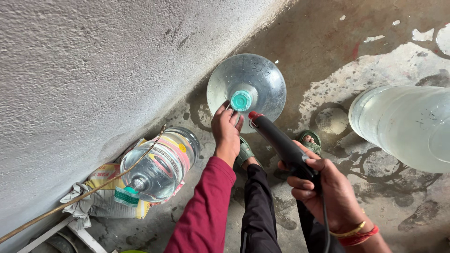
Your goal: The person moves several large plastic water bottles on a concrete floor, then uses a heat gun to apply heat around the caps of two bottles. The person plugs in the heat gun, positions it near the bottle necks, and rotates the bottles while heating the caps.
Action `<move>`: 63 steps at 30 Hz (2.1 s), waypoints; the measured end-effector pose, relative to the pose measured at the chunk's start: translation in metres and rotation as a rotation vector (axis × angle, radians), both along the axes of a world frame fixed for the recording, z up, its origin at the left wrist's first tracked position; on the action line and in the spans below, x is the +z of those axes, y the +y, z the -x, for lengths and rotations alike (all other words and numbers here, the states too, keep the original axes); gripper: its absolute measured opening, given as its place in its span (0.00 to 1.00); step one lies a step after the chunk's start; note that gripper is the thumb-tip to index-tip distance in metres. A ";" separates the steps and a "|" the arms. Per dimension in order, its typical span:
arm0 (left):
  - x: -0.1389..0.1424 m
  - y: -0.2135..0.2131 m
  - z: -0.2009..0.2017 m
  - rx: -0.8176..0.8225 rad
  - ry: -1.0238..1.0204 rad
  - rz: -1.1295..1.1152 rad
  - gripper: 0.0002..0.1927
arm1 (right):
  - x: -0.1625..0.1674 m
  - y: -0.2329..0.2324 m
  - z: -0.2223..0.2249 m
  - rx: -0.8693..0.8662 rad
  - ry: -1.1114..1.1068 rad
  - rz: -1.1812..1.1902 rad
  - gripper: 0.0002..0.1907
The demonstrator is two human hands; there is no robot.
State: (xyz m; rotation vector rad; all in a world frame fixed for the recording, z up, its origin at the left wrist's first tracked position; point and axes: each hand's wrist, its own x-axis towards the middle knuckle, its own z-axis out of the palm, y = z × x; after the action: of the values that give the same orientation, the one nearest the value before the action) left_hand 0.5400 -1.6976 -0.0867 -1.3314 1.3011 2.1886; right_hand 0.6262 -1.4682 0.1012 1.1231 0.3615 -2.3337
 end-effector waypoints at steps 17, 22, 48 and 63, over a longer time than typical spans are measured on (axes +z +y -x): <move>0.101 0.035 -0.028 -0.270 -0.135 -0.333 0.21 | -0.011 -0.062 -0.045 0.336 0.181 -0.420 0.39; 0.096 0.030 -0.025 -0.267 -0.111 -0.265 0.19 | -0.011 -0.062 -0.037 0.367 0.165 -0.433 0.39; 0.082 0.042 -0.013 -0.320 -0.120 -0.260 0.20 | -0.005 -0.049 -0.022 0.169 0.149 -0.210 0.40; 0.059 0.030 0.008 -0.771 0.353 1.076 0.43 | 0.001 -0.026 -0.019 0.116 -0.105 -0.309 0.40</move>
State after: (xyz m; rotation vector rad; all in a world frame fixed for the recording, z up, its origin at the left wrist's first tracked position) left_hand 0.5320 -1.6679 -0.0275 -0.4184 2.7304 1.1697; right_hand 0.6451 -1.4946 0.1023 1.3237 0.7468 -2.1558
